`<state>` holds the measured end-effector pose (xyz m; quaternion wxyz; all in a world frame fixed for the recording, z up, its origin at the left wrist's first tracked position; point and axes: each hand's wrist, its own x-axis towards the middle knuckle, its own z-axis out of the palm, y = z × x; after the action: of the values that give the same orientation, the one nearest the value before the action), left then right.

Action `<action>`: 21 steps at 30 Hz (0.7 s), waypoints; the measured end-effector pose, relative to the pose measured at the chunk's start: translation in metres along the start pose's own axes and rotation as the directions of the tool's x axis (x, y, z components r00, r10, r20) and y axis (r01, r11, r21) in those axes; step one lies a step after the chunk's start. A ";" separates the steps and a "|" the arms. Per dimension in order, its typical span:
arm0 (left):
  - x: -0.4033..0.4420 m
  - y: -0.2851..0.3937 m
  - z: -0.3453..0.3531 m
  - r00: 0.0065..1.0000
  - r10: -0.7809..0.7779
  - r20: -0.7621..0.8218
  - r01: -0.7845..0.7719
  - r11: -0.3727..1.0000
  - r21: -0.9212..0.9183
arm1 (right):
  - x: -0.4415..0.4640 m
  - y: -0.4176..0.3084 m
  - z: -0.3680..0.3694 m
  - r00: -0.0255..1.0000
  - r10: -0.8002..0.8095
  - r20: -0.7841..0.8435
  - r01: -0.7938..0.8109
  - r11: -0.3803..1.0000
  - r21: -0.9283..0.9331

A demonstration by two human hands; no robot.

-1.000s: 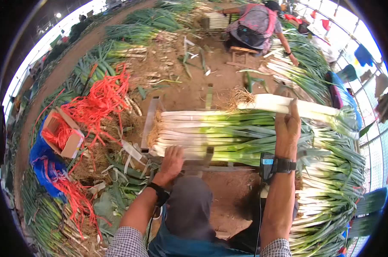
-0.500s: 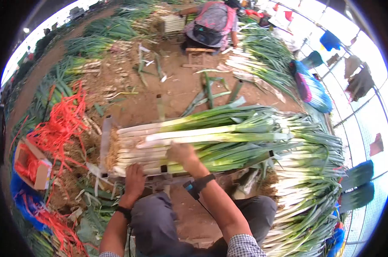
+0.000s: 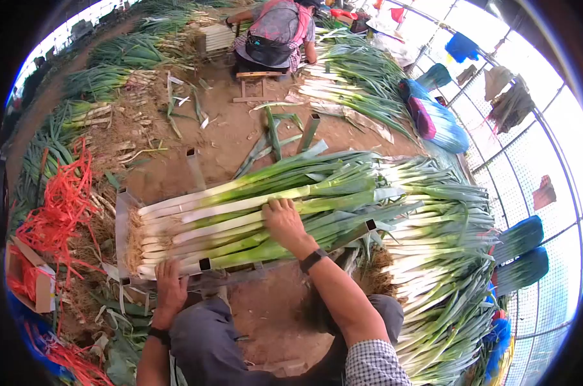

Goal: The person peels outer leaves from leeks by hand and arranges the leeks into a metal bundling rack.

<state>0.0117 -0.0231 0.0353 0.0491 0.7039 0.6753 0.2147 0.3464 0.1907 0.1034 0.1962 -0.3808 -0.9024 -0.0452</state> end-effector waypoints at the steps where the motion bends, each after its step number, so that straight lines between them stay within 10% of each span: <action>1: 0.002 0.000 -0.001 1.000 -0.009 0.014 0.009 1.000 -0.024 | 0.002 0.002 0.003 1.000 0.005 0.022 -0.005 1.000 -0.006; 7: 0.047 0.026 -0.035 0.976 0.051 -0.211 -0.051 0.999 0.003 | 0.003 -0.015 -0.013 0.992 -0.126 -0.019 0.127 0.991 0.051; 12: 0.109 0.036 -0.059 0.990 0.082 0.112 -0.075 0.995 -0.064 | 0.024 -0.047 -0.054 0.964 -0.225 -0.140 0.235 0.970 0.063; 14: 0.111 0.044 -0.075 0.989 0.146 -0.025 -0.146 0.989 0.027 | 0.024 -0.035 -0.067 0.956 -0.189 -0.226 0.221 0.967 0.128; 17: 0.105 0.064 -0.106 0.971 0.174 -0.162 -0.156 0.980 0.120 | 0.011 -0.026 -0.091 0.856 0.309 -0.414 -0.159 0.920 0.358; 19: 0.091 0.067 -0.124 0.971 0.144 -0.191 -0.121 0.985 0.125 | -0.012 -0.025 -0.101 0.635 0.758 -0.148 -0.352 0.455 0.818; 21: 0.072 0.069 -0.139 0.973 0.111 -0.203 -0.080 0.985 0.154 | -0.029 -0.030 -0.097 0.608 0.752 0.254 -0.296 -0.082 0.952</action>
<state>0.0246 0.0106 0.2027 -0.0845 0.7105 0.6559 0.2405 0.3745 0.1281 0.1836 0.5479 -0.4818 -0.4263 0.5347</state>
